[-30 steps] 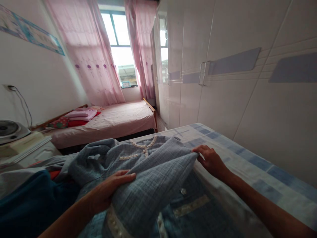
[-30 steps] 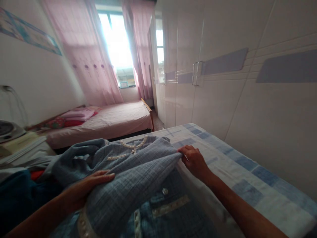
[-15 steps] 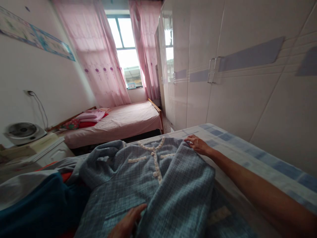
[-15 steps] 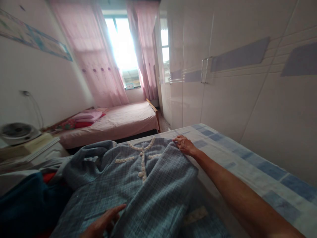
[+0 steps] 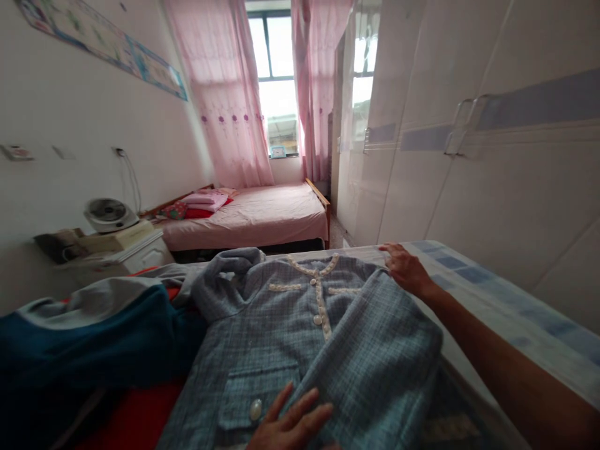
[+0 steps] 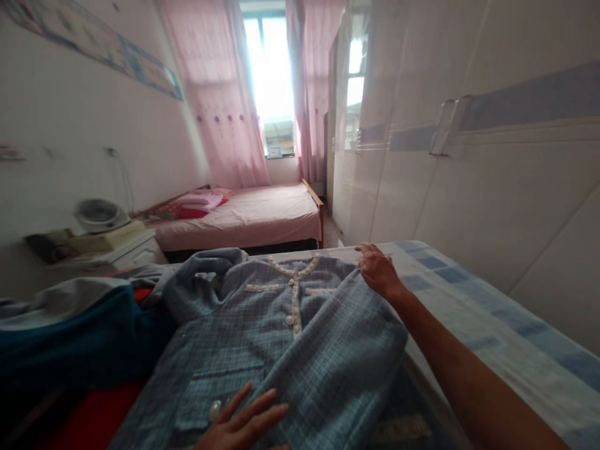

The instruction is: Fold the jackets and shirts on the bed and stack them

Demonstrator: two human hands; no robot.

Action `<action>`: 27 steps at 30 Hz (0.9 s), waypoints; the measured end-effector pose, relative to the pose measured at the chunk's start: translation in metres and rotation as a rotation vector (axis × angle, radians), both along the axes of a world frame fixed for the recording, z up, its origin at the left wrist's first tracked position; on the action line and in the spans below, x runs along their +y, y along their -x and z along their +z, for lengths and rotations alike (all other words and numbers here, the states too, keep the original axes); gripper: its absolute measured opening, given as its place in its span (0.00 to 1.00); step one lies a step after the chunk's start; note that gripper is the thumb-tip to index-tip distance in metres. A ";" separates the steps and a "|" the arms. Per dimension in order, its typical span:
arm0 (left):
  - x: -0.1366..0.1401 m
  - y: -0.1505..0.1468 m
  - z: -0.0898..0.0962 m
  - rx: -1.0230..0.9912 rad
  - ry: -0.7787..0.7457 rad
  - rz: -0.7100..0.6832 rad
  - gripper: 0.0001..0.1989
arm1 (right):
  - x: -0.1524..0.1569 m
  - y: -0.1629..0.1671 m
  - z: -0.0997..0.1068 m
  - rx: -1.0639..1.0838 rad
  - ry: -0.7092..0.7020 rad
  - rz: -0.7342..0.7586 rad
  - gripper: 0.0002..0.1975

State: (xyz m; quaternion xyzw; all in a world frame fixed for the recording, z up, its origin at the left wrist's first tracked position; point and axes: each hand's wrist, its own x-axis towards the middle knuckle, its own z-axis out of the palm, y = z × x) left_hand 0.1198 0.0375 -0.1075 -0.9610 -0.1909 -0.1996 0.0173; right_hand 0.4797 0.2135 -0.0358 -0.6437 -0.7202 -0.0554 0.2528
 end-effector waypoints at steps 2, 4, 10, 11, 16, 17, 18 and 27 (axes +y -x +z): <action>-0.007 0.000 -0.001 -0.004 -0.065 0.042 0.19 | -0.020 0.021 -0.002 -0.010 -0.082 0.039 0.21; -0.014 -0.002 -0.003 0.015 -0.082 0.078 0.18 | -0.041 0.041 -0.019 -0.060 -0.042 0.124 0.22; -0.005 0.012 0.048 0.012 0.264 0.264 0.14 | -0.067 0.065 -0.062 -0.217 0.117 0.244 0.21; 0.004 0.020 0.064 -0.015 0.289 0.387 0.15 | -0.068 0.070 -0.056 -0.200 0.097 0.231 0.20; 0.085 0.065 0.125 -0.070 0.070 0.978 0.21 | -0.084 0.113 -0.027 -0.054 0.005 0.319 0.20; 0.103 0.070 0.130 -0.069 0.059 1.029 0.22 | -0.089 0.122 -0.030 -0.037 0.011 0.332 0.20; 0.119 0.075 0.132 -0.069 0.057 1.065 0.23 | -0.093 0.130 -0.036 -0.029 0.024 0.339 0.20; 0.191 0.078 0.126 -0.129 0.157 1.261 0.16 | -0.097 0.138 -0.082 0.006 -0.033 0.363 0.17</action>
